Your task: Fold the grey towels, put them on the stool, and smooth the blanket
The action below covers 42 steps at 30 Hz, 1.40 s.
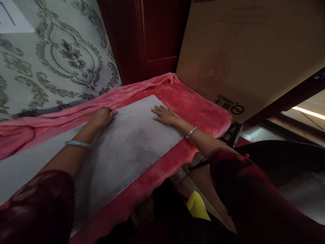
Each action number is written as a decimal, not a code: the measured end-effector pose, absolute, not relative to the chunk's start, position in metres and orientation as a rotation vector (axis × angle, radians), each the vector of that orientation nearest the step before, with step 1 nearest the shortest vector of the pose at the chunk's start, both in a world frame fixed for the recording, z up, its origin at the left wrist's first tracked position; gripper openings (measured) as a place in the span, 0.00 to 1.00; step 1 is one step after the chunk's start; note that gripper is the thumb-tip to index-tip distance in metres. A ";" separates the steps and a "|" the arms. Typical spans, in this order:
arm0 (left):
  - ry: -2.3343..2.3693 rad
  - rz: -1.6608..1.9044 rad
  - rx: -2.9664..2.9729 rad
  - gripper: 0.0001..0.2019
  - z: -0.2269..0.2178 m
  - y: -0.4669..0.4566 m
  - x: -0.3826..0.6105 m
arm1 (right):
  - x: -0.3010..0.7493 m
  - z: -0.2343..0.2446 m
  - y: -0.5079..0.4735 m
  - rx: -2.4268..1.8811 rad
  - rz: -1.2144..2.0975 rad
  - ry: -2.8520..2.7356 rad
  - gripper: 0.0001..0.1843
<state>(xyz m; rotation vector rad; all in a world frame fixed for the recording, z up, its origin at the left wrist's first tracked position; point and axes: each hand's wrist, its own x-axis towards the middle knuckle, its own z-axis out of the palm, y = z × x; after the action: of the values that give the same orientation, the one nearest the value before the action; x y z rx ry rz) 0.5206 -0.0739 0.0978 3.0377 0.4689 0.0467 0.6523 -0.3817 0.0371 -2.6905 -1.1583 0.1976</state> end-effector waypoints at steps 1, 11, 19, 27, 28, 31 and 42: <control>0.465 0.019 3.062 0.25 0.097 -0.083 0.529 | 0.654 0.037 -0.380 -2.693 0.198 -1.139 0.35; 0.584 0.244 3.060 0.20 0.065 -0.099 0.584 | 0.662 0.025 -0.375 -2.651 0.121 -1.083 0.36; 0.510 0.097 3.063 0.20 0.062 -0.088 0.582 | 0.672 0.025 -0.372 -2.645 0.125 -1.049 0.36; 0.268 0.282 3.121 0.29 0.065 -0.100 0.556 | 0.671 0.037 -0.348 -2.747 0.005 -0.676 0.33; 0.199 0.276 3.150 0.30 0.063 -0.107 0.551 | 0.673 0.035 -0.349 -2.745 -0.012 -0.700 0.32; -0.105 0.161 3.182 0.34 0.053 -0.133 0.535 | 0.682 0.030 -0.360 -2.715 -0.005 -0.862 0.32; -0.293 0.207 3.188 0.30 0.042 -0.168 0.505 | 0.634 0.058 -0.364 -2.797 0.023 -0.803 0.33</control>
<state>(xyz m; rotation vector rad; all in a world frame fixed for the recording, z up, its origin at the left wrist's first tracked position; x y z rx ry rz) 0.5053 -0.1677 0.0421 3.1875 -0.2932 0.2072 0.6338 -0.3638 0.0578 -2.7971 -0.8030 0.0230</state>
